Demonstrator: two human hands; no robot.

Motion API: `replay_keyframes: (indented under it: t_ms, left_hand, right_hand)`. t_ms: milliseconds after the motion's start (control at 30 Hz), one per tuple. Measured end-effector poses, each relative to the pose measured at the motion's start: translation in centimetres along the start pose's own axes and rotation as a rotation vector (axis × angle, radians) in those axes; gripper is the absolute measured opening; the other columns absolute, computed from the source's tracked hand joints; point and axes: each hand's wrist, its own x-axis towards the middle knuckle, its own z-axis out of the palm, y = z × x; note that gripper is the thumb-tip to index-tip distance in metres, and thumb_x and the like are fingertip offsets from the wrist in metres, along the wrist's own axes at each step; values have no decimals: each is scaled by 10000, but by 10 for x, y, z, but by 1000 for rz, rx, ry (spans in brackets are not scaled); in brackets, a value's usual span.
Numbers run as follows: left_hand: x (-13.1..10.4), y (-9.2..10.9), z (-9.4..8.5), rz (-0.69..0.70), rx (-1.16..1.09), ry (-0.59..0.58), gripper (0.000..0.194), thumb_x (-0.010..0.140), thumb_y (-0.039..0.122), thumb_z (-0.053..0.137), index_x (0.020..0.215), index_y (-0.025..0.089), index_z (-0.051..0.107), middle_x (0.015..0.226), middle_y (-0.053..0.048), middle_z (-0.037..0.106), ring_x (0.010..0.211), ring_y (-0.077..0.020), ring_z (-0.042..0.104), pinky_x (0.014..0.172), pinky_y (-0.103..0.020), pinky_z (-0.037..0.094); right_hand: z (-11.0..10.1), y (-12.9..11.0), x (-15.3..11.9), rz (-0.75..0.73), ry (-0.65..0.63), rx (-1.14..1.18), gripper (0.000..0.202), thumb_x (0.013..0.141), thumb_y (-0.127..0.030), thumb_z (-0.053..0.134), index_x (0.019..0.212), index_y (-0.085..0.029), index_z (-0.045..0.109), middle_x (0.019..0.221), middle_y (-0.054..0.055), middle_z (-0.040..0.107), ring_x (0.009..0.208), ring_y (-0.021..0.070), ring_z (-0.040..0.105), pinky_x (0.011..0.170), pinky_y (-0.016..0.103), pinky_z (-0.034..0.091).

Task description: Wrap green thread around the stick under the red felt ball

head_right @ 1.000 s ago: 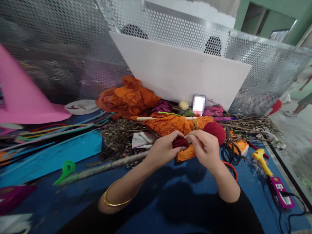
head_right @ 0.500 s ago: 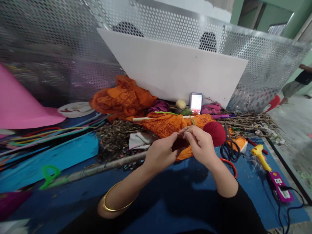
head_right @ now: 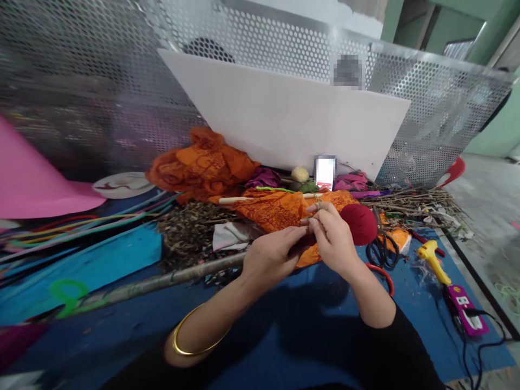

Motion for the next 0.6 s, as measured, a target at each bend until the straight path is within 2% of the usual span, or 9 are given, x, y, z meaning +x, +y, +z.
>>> replay_keyframes:
  t_ms: [133, 300, 400, 500, 600]
  left_hand:
    - [0, 0, 0, 16, 18, -6, 252, 950, 246, 491, 1160, 226, 628, 950, -42, 736, 840, -178, 696, 704, -256, 486]
    - [1, 1, -2, 42, 62, 4, 230, 947, 226, 475, 1096, 207, 650, 923, -49, 739, 807, -184, 695, 671, -259, 479]
    - [1, 1, -4, 32, 72, 13, 220, 957, 241, 458, 1013, 195, 667, 883, -51, 740, 774, -184, 694, 661, -265, 478]
    - [2, -3, -7, 9, 54, 37, 213, 946, 220, 474, 1030, 199, 668, 915, -45, 750, 804, -181, 702, 687, -261, 487]
    - [3, -11, -14, -24, 53, 88, 254, 913, 176, 486, 1096, 196, 662, 997, -41, 755, 867, -195, 713, 724, -275, 503]
  right_hand:
    - [0, 1, 1, -20, 16, -60, 249, 982, -249, 413, 754, -207, 504, 1085, 79, 582, 1043, 174, 610, 875, 313, 520]
    - [2, 4, 1, -7, 19, -39, 258, 978, -257, 419, 742, -204, 511, 1076, 78, 580, 1006, 170, 624, 880, 322, 523]
    - [4, 3, 1, 30, 30, 52, 265, 969, -283, 442, 734, -197, 532, 1069, 76, 568, 938, 154, 642, 864, 315, 536]
    - [4, -3, 1, 97, 77, 193, 273, 938, -329, 513, 708, -190, 563, 1050, 75, 574, 907, 157, 642, 831, 317, 548]
    - [-4, -11, 0, 170, 95, 304, 291, 911, -374, 562, 685, -190, 574, 862, 46, 609, 789, 146, 629, 706, 283, 540]
